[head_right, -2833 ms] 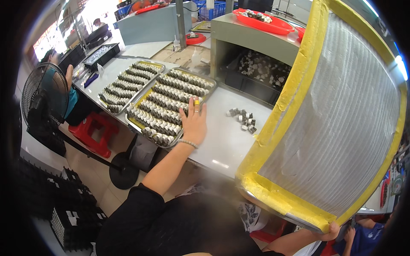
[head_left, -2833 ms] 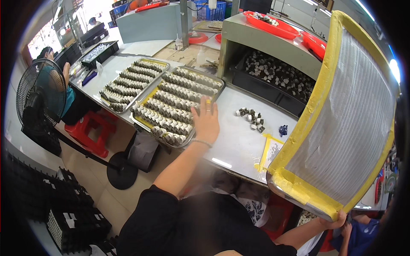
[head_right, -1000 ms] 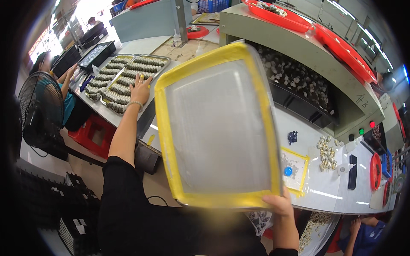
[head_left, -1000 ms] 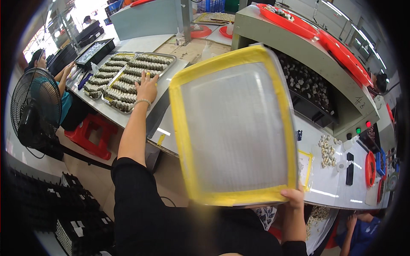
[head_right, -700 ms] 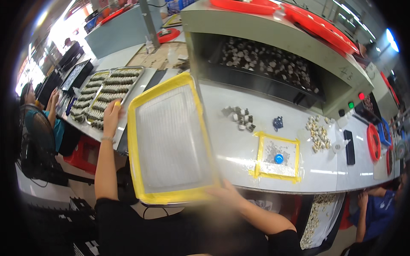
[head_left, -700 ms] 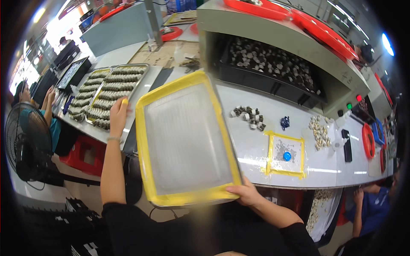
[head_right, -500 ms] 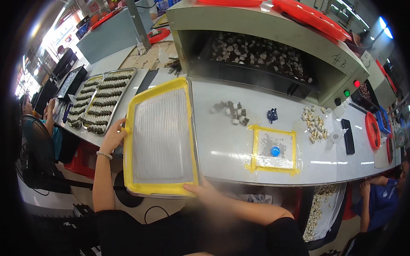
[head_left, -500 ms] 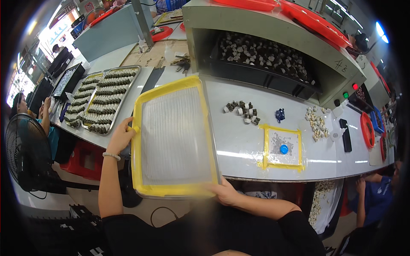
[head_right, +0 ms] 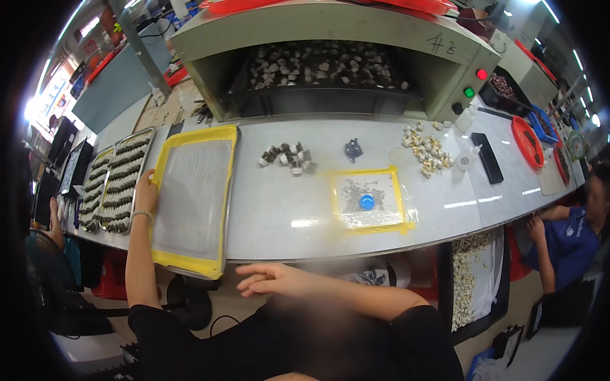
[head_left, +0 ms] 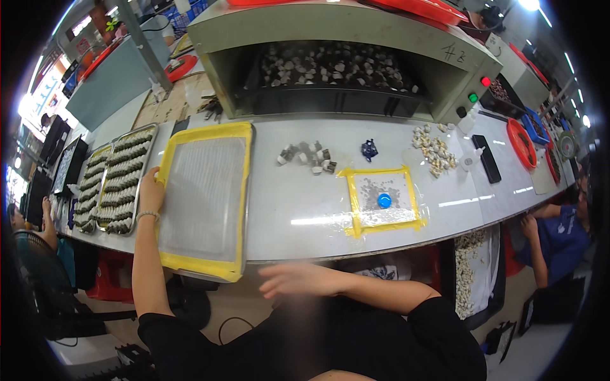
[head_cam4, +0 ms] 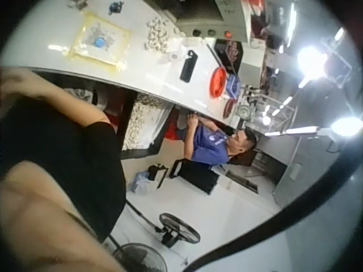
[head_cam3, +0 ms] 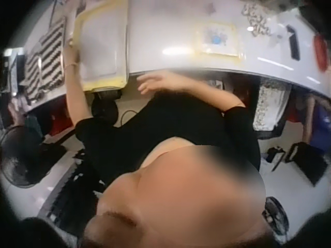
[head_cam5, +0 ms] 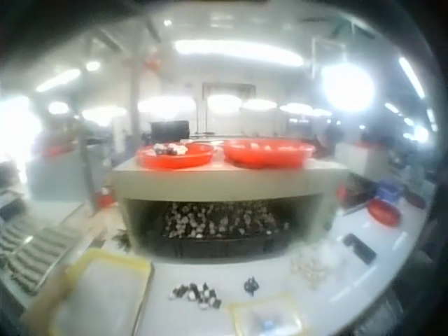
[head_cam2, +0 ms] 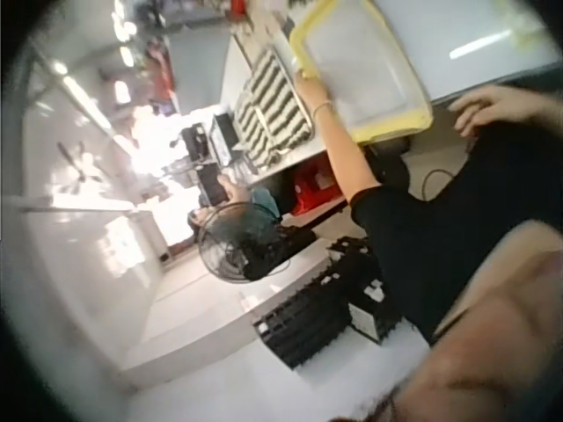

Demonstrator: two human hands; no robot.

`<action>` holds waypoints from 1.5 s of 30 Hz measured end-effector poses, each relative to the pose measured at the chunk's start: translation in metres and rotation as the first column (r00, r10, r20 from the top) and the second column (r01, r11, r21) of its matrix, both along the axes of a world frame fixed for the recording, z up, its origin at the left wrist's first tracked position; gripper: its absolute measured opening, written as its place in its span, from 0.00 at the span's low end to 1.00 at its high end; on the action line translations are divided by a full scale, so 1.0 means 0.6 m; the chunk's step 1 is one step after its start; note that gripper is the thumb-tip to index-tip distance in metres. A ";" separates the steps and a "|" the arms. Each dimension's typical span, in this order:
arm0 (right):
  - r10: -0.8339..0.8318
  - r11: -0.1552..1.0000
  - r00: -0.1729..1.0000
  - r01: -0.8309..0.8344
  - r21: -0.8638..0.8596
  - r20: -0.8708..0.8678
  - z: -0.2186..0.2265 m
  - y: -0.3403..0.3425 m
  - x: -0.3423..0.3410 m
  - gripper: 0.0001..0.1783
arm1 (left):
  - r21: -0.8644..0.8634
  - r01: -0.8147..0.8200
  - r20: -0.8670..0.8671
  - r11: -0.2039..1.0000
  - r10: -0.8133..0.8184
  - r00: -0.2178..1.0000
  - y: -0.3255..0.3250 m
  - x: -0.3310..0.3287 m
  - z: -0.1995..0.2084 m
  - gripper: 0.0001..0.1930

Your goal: The person assembles small electronic components and plastic parts by hand, applying glue from a glue bottle and placing the parts into an assembly tray.

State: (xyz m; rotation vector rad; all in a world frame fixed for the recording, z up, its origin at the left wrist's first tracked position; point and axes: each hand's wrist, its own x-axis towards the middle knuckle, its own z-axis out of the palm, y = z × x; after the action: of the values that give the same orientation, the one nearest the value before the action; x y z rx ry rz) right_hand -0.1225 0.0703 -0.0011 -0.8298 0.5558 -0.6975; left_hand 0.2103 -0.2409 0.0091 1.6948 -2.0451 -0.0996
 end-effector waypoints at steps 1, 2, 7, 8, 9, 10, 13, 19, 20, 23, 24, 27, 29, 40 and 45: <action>0.047 0.997 0.999 -0.048 -0.053 -0.027 0.007 0.011 -0.022 0.28 | 0.004 -0.040 0.067 0.999 0.040 0.997 -0.010 0.006 -0.005 0.22; 0.082 0.991 0.995 -0.088 -0.100 -0.055 0.009 0.024 -0.046 0.27 | 0.013 -0.018 0.065 1.000 0.017 0.998 -0.009 -0.009 -0.009 0.22; -0.271 0.946 0.945 0.227 -0.230 -0.182 0.046 0.087 -0.200 0.23 | 0.019 0.196 0.119 0.981 -0.196 0.973 0.121 -0.144 0.071 0.28; -0.404 0.906 0.885 0.351 -0.239 -0.232 0.060 0.099 -0.233 0.22 | 0.129 0.305 0.006 0.944 -0.308 0.951 0.170 -0.183 0.097 0.30; -0.568 0.816 0.773 0.484 -0.318 -0.281 0.068 0.111 -0.267 0.20 | 0.173 0.371 -0.010 0.912 -0.375 0.927 0.217 -0.202 0.112 0.32; -0.713 0.699 0.624 0.591 -0.403 -0.321 0.068 0.122 -0.301 0.18 | 0.217 0.441 -0.034 0.871 -0.444 0.895 0.256 -0.225 0.110 0.34; -0.894 0.385 -0.004 0.502 -0.774 -0.448 0.064 0.125 -0.389 0.20 | 0.218 0.502 0.061 0.837 -0.525 0.849 0.348 -0.289 0.093 0.35; -0.790 0.414 -0.400 0.210 -0.886 -0.465 0.022 0.090 -0.512 0.26 | 0.197 0.265 0.303 0.944 -0.316 0.899 0.387 -0.340 0.037 0.37; -0.766 0.441 -0.414 0.217 -0.871 -0.491 0.013 0.075 -0.526 0.28 | 0.145 0.268 0.278 0.952 -0.299 0.913 0.389 -0.344 0.035 0.37; -0.753 0.454 -0.471 0.135 -0.881 -0.460 0.000 0.022 -0.561 0.29 | 0.053 0.376 0.134 0.925 -0.379 0.916 0.394 -0.365 0.038 0.37; -0.746 0.450 -0.508 0.091 -0.888 -0.430 -0.003 0.007 -0.567 0.29 | 0.011 0.467 0.019 0.884 -0.468 0.884 0.400 -0.373 0.041 0.37; -0.745 0.470 -0.488 0.101 -0.877 -0.456 -0.010 -0.031 -0.575 0.27 | 0.103 0.565 -0.080 0.819 -0.559 0.825 0.415 -0.408 0.030 0.33; -0.774 0.464 -0.430 0.114 -0.878 -0.465 -0.013 -0.039 -0.570 0.26 | 0.083 0.559 -0.068 0.825 -0.555 0.829 0.413 -0.416 0.012 0.34; -0.792 0.215 -0.521 0.251 -0.944 -0.319 -0.027 -0.113 -0.668 0.19 | 0.031 0.575 -0.036 0.817 -0.574 0.818 0.409 -0.424 0.000 0.33; -0.795 0.303 -0.454 0.277 -0.912 -0.402 -0.033 -0.135 -0.661 0.17 | 0.034 0.564 -0.071 0.825 -0.561 0.825 0.410 -0.420 -0.004 0.33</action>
State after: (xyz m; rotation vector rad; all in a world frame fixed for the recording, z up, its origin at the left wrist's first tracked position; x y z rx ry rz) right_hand -0.5189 -0.0108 -0.0210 -1.3458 2.5911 -1.3283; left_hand -0.0420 0.0052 0.0065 1.0396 -2.4516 -0.3955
